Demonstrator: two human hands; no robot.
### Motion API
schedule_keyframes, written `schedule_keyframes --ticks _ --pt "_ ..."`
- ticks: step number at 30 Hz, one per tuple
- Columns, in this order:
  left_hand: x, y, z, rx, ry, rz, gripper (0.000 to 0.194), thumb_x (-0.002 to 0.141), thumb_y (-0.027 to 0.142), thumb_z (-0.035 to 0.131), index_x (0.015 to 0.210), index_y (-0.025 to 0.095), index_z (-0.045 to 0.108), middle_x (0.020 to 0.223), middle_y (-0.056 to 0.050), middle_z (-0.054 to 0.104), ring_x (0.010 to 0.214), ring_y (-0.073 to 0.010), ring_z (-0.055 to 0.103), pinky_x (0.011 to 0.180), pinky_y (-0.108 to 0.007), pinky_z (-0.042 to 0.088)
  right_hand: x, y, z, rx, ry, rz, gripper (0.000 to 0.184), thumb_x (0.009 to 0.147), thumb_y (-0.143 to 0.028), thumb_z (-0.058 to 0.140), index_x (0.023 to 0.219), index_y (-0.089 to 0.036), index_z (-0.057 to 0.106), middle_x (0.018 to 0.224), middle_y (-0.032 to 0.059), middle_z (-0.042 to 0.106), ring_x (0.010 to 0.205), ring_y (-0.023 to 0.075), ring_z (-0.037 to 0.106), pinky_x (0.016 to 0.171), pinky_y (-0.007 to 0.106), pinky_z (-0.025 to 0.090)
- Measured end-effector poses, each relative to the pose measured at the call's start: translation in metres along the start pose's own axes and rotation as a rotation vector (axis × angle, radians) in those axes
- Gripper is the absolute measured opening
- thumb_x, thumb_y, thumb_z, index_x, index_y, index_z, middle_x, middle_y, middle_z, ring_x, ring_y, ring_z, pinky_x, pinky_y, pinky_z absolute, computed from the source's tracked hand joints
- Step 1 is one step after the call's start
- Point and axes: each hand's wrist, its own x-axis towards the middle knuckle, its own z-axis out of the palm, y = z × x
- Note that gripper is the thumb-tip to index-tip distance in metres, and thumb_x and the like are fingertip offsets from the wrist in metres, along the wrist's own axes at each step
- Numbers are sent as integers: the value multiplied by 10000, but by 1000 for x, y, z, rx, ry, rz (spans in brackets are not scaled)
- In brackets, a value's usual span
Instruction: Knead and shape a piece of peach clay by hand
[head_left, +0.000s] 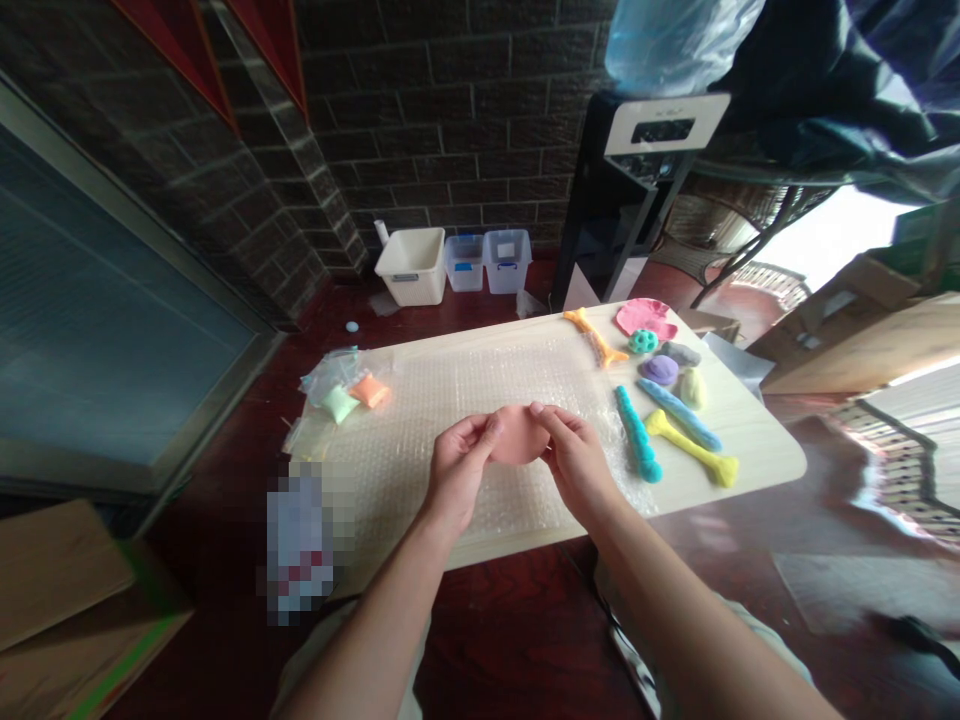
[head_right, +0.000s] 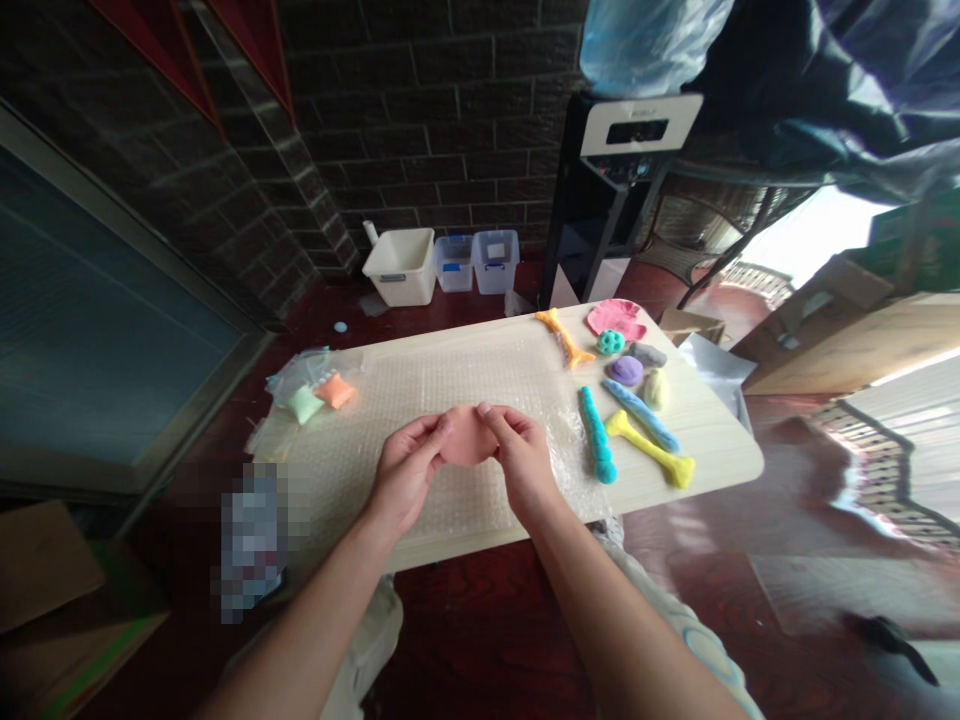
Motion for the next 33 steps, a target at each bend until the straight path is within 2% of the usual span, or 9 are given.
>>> schedule_keyframes --ticks 4,6,12,16,24,33 --pt "0 -1 -1 75 0 42 282 846 401 849 1005 169 820 1000 -94 811 898 -191 728 878 -315 534 -2 -4 1 -101 -24 -47 313 786 -505 870 866 -205 836 828 56 774 775 193 655 720 319 486" --pt "-1 -1 -1 135 -27 85 271 858 392 838 1012 170 824 991 -92 813 901 -195 729 883 -317 537 -3 -5 1 -159 -21 -61 291 764 -483 886 858 -210 845 853 66 799 801 211 677 741 335 494" --pt "-3 -2 1 183 -40 134 280 891 404 803 1049 172 805 1050 -99 811 969 -213 736 883 -318 549 -1 -2 0 -107 -2 -42 276 749 -462 897 815 -202 830 812 53 783 742 187 655 694 321 477" --pt "-3 -3 1 189 -24 143 288 875 390 822 1055 165 804 1054 -103 814 967 -211 746 900 -319 554 0 0 -1 -42 -3 -28 277 759 -455 899 833 -201 818 824 45 773 747 174 648 701 313 477" --pt "-3 -4 -3 247 -9 196 282 899 381 800 1095 180 820 1084 -105 821 982 -223 757 898 -324 575 1 2 -2 -59 -29 -69 218 792 -430 883 857 -228 834 868 40 787 790 187 663 757 331 485" --pt "-6 -1 -1 293 -4 209 310 912 407 785 1134 196 826 1171 -110 815 1095 -285 769 994 -408 599 -1 -3 -3 -64 -83 -40 195 813 -425 874 854 -238 840 855 40 783 781 190 660 735 329 478"
